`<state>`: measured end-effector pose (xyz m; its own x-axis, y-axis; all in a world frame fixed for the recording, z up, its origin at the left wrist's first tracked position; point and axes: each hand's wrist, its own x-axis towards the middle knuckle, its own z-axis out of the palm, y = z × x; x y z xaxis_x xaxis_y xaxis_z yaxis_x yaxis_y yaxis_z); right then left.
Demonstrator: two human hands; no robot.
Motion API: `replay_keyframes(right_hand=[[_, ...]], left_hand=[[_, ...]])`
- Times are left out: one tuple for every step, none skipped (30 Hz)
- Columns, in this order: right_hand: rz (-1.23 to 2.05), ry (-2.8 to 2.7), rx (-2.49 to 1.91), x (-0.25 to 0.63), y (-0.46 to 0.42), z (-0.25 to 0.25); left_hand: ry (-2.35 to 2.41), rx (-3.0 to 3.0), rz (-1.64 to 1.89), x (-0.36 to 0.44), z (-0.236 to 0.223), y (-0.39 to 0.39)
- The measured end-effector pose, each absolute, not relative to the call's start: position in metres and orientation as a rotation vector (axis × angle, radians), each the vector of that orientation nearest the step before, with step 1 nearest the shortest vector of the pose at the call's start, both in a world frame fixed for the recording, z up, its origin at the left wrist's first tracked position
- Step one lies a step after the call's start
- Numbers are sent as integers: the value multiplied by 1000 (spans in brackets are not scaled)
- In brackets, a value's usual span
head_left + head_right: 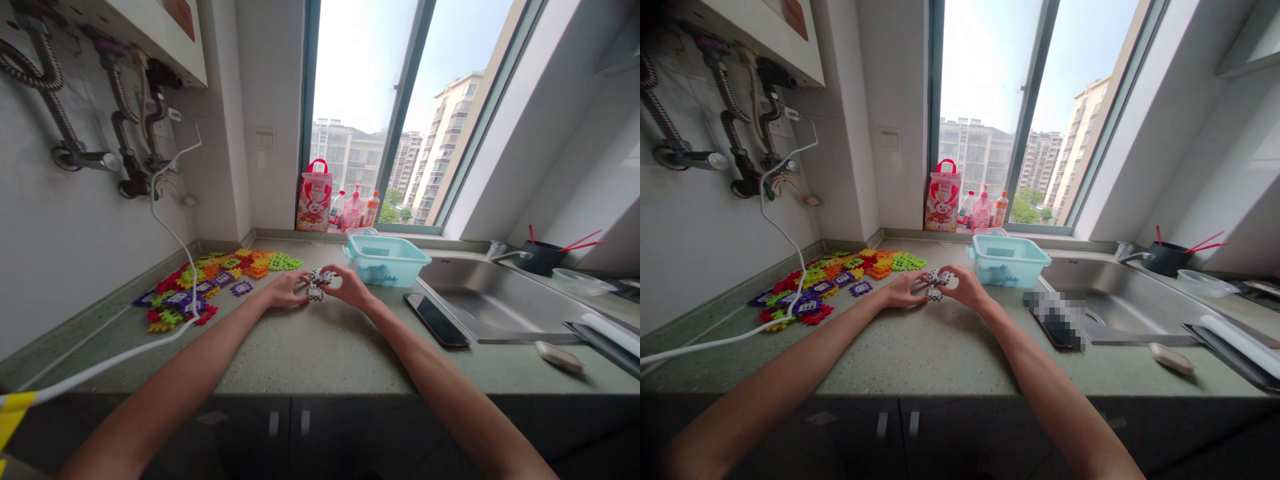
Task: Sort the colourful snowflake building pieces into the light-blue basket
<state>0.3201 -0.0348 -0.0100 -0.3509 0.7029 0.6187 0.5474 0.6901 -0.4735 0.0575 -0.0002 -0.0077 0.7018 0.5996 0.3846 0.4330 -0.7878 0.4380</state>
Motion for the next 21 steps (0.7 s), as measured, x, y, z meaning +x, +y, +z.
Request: replay_keyframes(right_hand=[[244, -2070, -975, 319, -35, -11], [267, -2110, -995, 317, -35, -13], [300, -2156, -1012, 316, -35, -14], [335, -2197, -1023, 315, -36, -15], [369, -2228, -1028, 314, -36, -15], [394, -2245, -1029, 313, -37, -16], [408, -2249, -1031, 313, -37, -16], [410, -2244, -1037, 312, -37, -16], [405, -2238, -1049, 312, -37, -16], [398, -2237, -1060, 312, -38, -16], [390, -2239, -1069, 311, -38, -16], [379, -2244, -1074, 311, -38, -16], [359, -2254, -1072, 310, -38, -15], [326, -2269, -1062, 310, -38, -14], [276, -2288, -1048, 311, -39, -12], [212, -2305, -1030, 312, -39, -8], [135, -2312, -1013, 315, -40, -3], [50, -2303, -1004, 320, -41, 3], [-37, -2275, -1006, 326, -42, 11], [-126, -2226, -1023, 333, -43, 18], [-214, -2156, -1055, 343, -44, 26]], left_hand=[[827, 2600, 741, 57, -8, 0], [843, 2606, 729, 57, -8, 0], [856, 2611, 715, 56, -8, 1], [860, 2616, 698, 56, -8, 1], [858, 2619, 684, 56, -8, 1], [854, 2622, 674, 56, -8, 1], [850, 2623, 668, 56, -8, 1], [852, 2620, 665, 56, -8, 1], [858, 2614, 660, 55, -7, 1], [866, 2606, 654, 55, -7, 1], [873, 2594, 650, 55, -6, 1], [878, 2580, 656, 54, -5, 1], [883, 2565, 670, 52, -4, 2], [893, 2550, 697, 51, -3, 2], [910, 2537, 732, 49, -2, 3], [937, 2525, 767, 48, -2, 5], [968, 2514, 796, 46, -2, 7], [1002, 2503, 817, 44, -3, 9], [1031, 2493, 829, 43, -4, 12], [1052, 2485, 833, 43, -5, 14], [1064, 2479, 830, 42, -6, 16]])
